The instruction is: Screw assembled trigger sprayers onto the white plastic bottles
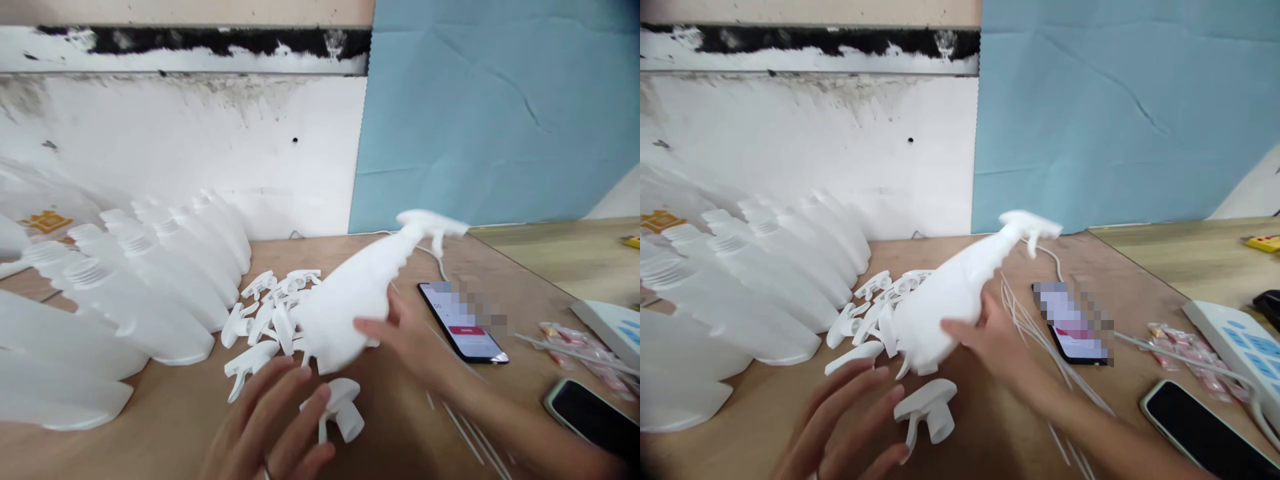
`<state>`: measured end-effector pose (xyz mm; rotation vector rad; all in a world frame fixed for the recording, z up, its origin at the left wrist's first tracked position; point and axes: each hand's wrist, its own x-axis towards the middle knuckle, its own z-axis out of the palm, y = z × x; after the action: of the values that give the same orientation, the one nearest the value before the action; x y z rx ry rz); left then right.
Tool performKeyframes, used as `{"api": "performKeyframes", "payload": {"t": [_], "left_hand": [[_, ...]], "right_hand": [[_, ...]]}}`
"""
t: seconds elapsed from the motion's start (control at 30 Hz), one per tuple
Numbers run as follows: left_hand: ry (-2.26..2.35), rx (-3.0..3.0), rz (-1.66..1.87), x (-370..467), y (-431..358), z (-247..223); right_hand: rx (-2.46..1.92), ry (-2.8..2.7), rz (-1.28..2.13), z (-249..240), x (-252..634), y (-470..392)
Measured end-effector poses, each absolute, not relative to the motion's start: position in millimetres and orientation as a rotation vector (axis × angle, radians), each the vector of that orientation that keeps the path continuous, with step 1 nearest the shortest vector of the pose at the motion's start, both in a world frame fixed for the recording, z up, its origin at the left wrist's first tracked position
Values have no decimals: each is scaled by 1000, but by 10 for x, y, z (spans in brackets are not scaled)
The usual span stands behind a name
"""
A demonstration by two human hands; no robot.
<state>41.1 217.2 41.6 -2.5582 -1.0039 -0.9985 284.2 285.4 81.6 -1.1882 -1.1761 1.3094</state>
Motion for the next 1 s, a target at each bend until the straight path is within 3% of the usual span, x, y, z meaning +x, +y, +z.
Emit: {"api": "performKeyframes", "payload": {"t": [0.13, 0.27, 0.6, 1.0], "left_hand": [[-1097, -2651, -824, 323, 2348, 350], [-1069, -2692, -679, 312, 2391, 222], [-934, -2741, -644, 281, 2444, 130], [-727, -2840, -732, 352, 2424, -111]], "right_hand": [[-1398, -1264, 603, 745, 3343, 3685], [-1723, -1401, 152, 637, 3749, 4283], [-1831, -1401, 115, 289, 3628, 4922], [-1752, -1353, 263, 233, 3632, 5362]]}}
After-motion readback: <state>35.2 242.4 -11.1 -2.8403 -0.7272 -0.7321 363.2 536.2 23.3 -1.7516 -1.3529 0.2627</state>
